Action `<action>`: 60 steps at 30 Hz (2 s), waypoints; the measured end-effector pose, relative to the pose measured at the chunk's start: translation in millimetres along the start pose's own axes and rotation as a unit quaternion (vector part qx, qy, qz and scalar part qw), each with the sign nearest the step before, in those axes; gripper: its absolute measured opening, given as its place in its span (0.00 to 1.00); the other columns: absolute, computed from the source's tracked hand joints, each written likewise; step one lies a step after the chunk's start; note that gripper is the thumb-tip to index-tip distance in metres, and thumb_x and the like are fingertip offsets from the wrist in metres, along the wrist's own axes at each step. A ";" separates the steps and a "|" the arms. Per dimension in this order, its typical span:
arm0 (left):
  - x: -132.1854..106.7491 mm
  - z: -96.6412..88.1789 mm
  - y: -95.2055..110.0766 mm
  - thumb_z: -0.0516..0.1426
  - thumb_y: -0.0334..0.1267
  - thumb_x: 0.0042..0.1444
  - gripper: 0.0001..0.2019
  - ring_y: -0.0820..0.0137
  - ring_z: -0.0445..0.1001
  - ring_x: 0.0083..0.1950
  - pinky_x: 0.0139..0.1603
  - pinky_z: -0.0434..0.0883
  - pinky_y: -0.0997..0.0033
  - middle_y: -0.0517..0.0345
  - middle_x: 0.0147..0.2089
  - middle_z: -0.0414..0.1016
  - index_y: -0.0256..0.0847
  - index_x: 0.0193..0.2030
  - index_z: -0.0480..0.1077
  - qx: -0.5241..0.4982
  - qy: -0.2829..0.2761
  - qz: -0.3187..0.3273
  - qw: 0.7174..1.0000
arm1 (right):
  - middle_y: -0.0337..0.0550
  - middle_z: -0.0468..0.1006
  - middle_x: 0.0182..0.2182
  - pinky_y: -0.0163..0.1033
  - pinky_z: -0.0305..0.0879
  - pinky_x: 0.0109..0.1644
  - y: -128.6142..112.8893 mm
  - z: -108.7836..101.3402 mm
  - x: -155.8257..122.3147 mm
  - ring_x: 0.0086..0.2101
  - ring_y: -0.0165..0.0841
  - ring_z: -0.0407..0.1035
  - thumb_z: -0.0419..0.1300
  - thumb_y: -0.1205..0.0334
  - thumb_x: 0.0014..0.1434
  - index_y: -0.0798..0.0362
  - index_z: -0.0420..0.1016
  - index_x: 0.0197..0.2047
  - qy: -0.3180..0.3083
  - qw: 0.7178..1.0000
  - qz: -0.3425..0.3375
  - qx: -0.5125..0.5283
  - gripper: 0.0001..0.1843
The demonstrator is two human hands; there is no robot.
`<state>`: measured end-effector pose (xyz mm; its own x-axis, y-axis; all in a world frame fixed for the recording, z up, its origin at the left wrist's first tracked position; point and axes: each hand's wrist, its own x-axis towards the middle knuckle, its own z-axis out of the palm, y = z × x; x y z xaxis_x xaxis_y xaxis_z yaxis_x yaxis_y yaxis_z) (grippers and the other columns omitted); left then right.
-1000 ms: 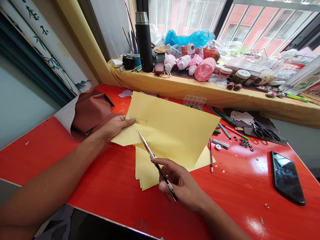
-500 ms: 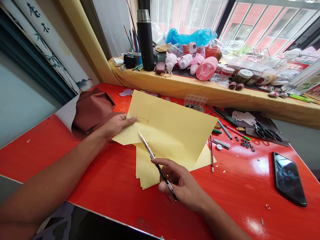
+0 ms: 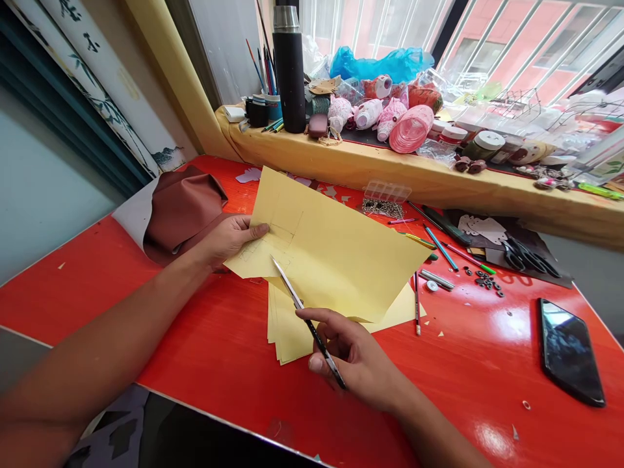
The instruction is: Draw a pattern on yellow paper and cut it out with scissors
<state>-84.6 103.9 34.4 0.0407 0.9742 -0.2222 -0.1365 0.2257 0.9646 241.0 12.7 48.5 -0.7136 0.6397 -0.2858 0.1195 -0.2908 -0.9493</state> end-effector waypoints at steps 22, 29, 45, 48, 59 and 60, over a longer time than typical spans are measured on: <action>0.1 0.8 3.7 0.79 0.60 0.36 0.32 0.59 0.84 0.37 0.35 0.79 0.65 0.47 0.43 0.87 0.38 0.41 0.83 0.013 -0.007 -0.010 1.000 | 0.35 0.69 0.30 0.36 0.59 0.28 1.6 -0.9 0.1 0.24 0.28 0.61 0.71 0.39 0.64 0.44 0.76 0.67 0.014 0.998 0.001 -0.068 0.33; -0.5 1.7 3.6 0.79 0.60 0.36 0.31 0.57 0.85 0.40 0.39 0.80 0.65 0.47 0.43 0.87 0.39 0.40 0.84 0.004 -0.017 -0.014 1.000 | 0.34 0.68 0.29 0.35 0.56 0.28 0.7 0.1 0.3 0.24 0.29 0.59 0.71 0.40 0.64 0.44 0.76 0.67 0.009 0.998 0.011 -0.063 0.33; -0.2 1.7 3.9 0.80 0.59 0.36 0.30 0.57 0.85 0.42 0.41 0.81 0.64 0.46 0.44 0.87 0.39 0.40 0.85 0.005 -0.025 -0.026 0.999 | 0.35 0.67 0.31 0.35 0.55 0.28 4.4 -0.9 0.7 0.25 0.28 0.59 0.72 0.42 0.64 0.43 0.76 0.67 0.005 0.998 0.015 -0.059 0.32; -0.4 2.1 3.5 0.80 0.58 0.36 0.30 0.58 0.85 0.40 0.40 0.80 0.65 0.46 0.44 0.88 0.38 0.40 0.85 0.003 -0.025 -0.029 0.999 | 0.36 0.67 0.33 0.35 0.57 0.28 4.9 -1.5 0.8 0.26 0.28 0.60 0.73 0.42 0.64 0.42 0.77 0.67 0.008 0.998 0.013 -0.063 0.32; 0.3 1.2 3.7 0.80 0.57 0.37 0.29 0.57 0.85 0.41 0.40 0.80 0.64 0.47 0.43 0.87 0.38 0.41 0.84 0.006 -0.026 -0.036 0.999 | 0.34 0.65 0.32 0.34 0.57 0.26 4.6 -0.7 0.6 0.24 0.26 0.58 0.72 0.45 0.66 0.43 0.77 0.67 0.006 0.999 0.017 -0.050 0.30; 0.4 1.1 3.7 0.80 0.57 0.37 0.29 0.57 0.85 0.41 0.40 0.80 0.64 0.47 0.42 0.87 0.38 0.41 0.84 0.006 -0.025 -0.037 0.999 | 0.34 0.65 0.31 0.34 0.57 0.26 4.9 -1.0 0.7 0.24 0.26 0.59 0.72 0.45 0.66 0.43 0.76 0.67 0.005 0.999 0.017 -0.051 0.30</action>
<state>-84.1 105.2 38.0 0.1004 0.9533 -0.2849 -0.1197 0.2958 0.9477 241.8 12.4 43.5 -0.7007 0.6380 -0.3194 0.2134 -0.2397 -0.9471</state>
